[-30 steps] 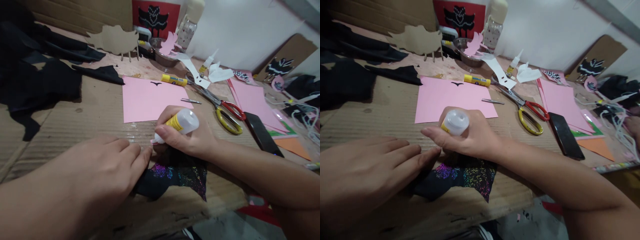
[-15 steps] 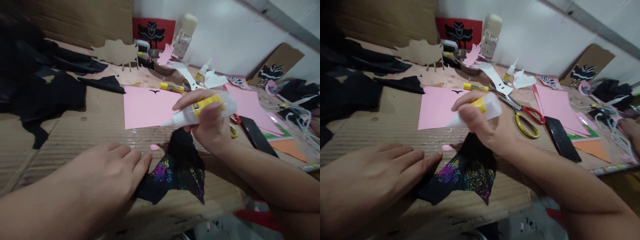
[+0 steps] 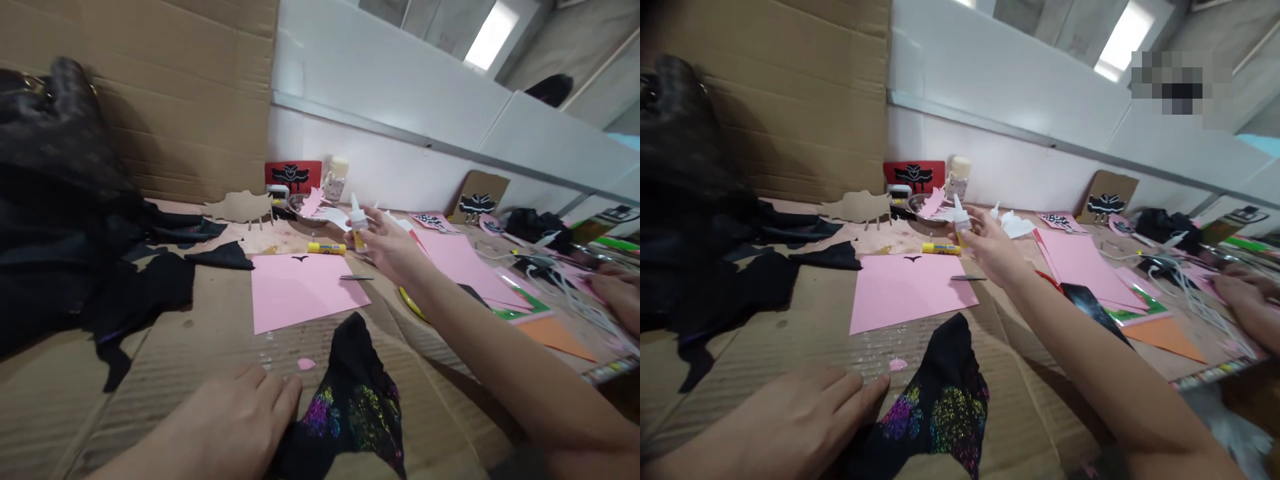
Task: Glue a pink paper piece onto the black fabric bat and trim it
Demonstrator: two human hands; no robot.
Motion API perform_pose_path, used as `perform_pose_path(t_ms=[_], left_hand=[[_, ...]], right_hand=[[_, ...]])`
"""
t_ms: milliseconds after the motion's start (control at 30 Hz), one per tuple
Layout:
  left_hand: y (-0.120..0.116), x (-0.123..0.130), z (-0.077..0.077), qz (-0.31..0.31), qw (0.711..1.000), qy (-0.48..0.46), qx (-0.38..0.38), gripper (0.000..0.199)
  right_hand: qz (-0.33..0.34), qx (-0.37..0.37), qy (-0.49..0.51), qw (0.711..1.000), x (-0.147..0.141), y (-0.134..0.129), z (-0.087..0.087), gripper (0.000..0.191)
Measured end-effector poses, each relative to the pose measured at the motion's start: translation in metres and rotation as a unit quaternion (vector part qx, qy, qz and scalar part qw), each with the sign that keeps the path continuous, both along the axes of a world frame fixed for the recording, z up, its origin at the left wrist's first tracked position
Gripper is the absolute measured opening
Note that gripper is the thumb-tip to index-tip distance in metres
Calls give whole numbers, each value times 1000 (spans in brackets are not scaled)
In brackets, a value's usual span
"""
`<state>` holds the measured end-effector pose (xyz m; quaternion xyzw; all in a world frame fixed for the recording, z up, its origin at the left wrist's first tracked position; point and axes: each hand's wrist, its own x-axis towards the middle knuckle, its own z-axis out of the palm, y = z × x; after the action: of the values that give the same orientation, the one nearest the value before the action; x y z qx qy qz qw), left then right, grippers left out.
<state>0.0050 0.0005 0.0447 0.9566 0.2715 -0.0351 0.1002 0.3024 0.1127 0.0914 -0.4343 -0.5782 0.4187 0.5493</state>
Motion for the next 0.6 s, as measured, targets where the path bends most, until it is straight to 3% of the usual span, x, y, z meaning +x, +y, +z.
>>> perform_pose_path(t_ms=[67, 133, 333, 467, 600], left_hand=[[-1, -2, 0, 1, 1000, 6, 2, 68], [-1, -2, 1, 0, 1000, 18, 3, 68], [4, 5, 10, -29, 997, 77, 2, 69], [4, 6, 17, -50, 994, 91, 20, 73], [0, 0, 19, -42, 994, 103, 7, 61]], right_hand=[[0, 26, -130, 991, -14, 26, -3, 32], [-19, 42, -207, 977, -33, 54, -8, 34], [-28, -5, -216, 976, -79, 116, -46, 33], [-58, -46, -232, 970, -81, 123, -61, 34], [-84, -39, -237, 967, -68, 106, -49, 61]])
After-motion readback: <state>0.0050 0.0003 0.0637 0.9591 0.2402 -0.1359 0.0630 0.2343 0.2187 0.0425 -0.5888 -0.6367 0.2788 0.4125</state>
